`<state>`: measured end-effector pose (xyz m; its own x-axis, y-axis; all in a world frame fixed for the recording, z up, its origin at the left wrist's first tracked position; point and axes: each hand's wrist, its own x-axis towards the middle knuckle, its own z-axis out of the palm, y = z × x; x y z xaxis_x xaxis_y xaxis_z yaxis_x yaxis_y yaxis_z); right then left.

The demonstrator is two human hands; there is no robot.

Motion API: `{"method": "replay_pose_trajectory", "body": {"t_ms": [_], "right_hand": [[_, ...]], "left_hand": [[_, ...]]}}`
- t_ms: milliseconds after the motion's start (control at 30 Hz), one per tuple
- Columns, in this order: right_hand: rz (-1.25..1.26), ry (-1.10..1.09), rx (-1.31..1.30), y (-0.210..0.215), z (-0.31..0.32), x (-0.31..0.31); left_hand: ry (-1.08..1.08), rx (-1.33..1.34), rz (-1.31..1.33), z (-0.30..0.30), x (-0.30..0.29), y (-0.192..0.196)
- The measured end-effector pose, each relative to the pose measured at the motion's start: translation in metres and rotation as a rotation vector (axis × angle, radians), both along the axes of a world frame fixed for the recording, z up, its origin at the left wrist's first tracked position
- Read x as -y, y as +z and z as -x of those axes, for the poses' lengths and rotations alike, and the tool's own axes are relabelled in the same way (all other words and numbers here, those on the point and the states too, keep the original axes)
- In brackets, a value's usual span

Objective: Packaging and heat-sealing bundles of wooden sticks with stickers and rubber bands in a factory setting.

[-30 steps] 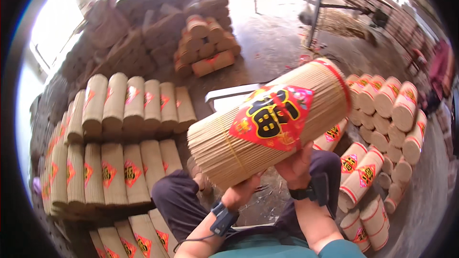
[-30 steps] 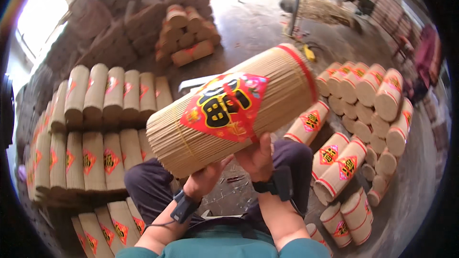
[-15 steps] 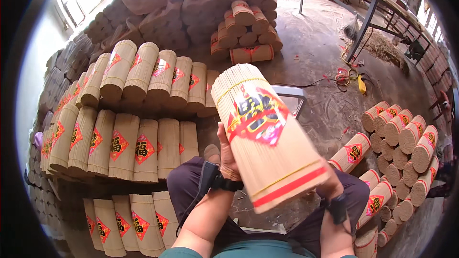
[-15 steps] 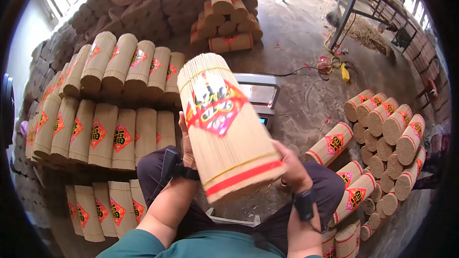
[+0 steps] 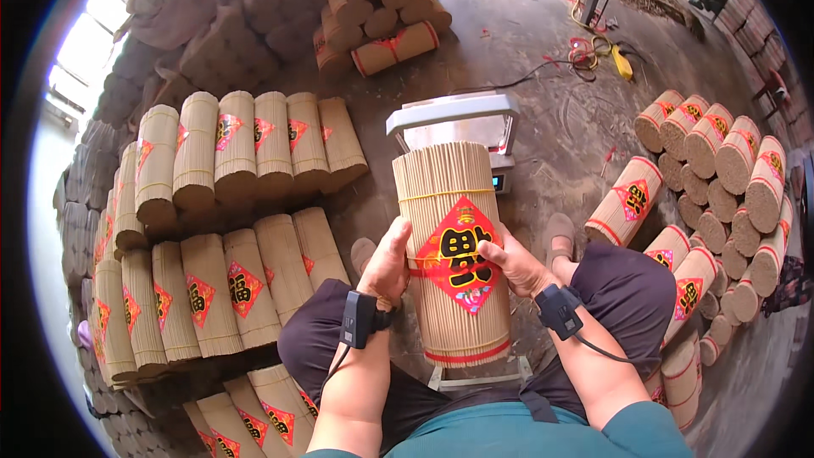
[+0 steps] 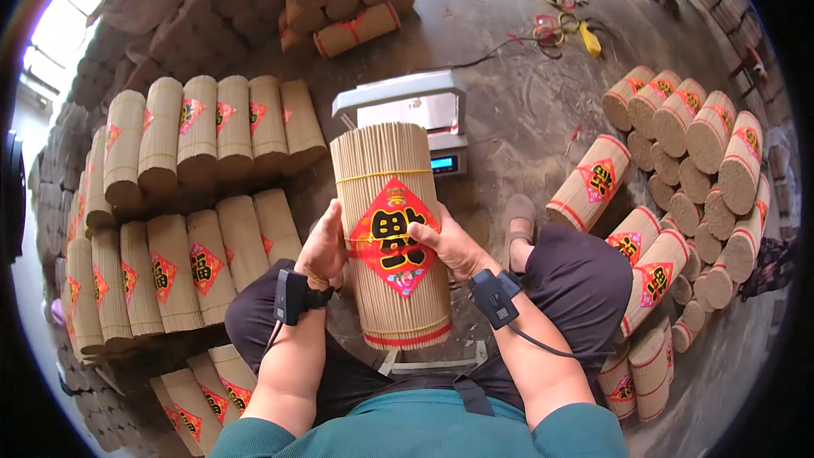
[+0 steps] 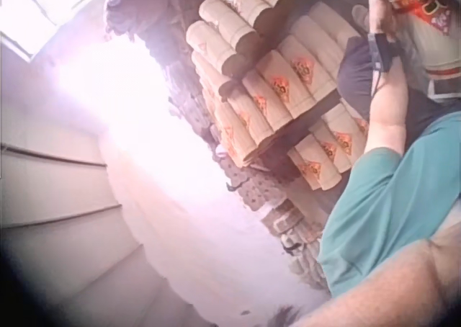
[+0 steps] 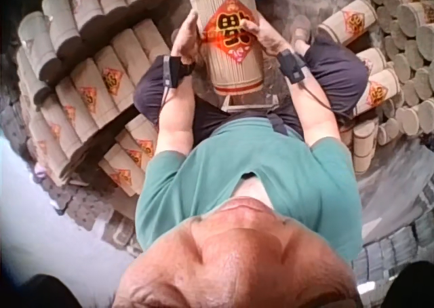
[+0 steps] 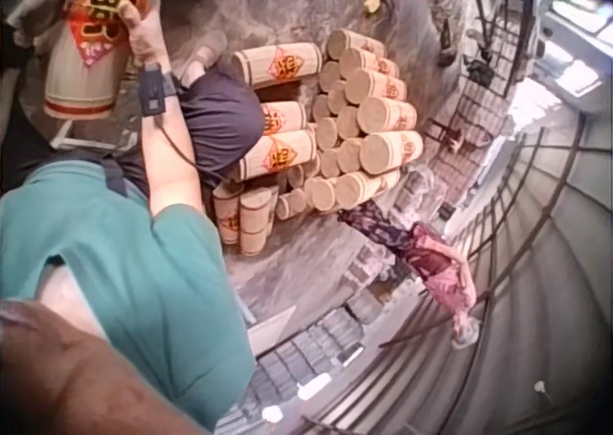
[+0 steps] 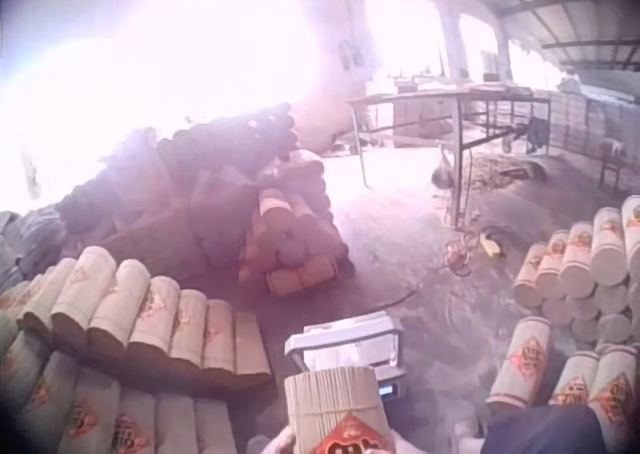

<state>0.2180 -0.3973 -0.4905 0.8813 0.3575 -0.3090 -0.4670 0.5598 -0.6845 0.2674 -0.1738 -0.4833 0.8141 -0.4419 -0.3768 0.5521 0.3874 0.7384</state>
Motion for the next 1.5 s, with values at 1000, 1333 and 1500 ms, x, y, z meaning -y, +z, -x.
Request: {"method": "replay_pose_trajectory", "body": {"t_ms": [1000, 1333, 1500], "right_hand": [[0.255, -0.249, 0.023, -0.053, -0.092, 0.008], [0.352, -0.227, -0.194, -0.082, -0.103, 0.011], [0.274, -0.221, -0.16, -0.097, -0.102, 0.012]], "left_hand": [[0.042, -0.045, -0.196, -0.098, 0.057, -0.072], [0.018, -0.118, -0.211, -0.111, 0.062, -0.092], [0.002, -0.097, -0.248, -0.112, 0.066, -0.088]]}}
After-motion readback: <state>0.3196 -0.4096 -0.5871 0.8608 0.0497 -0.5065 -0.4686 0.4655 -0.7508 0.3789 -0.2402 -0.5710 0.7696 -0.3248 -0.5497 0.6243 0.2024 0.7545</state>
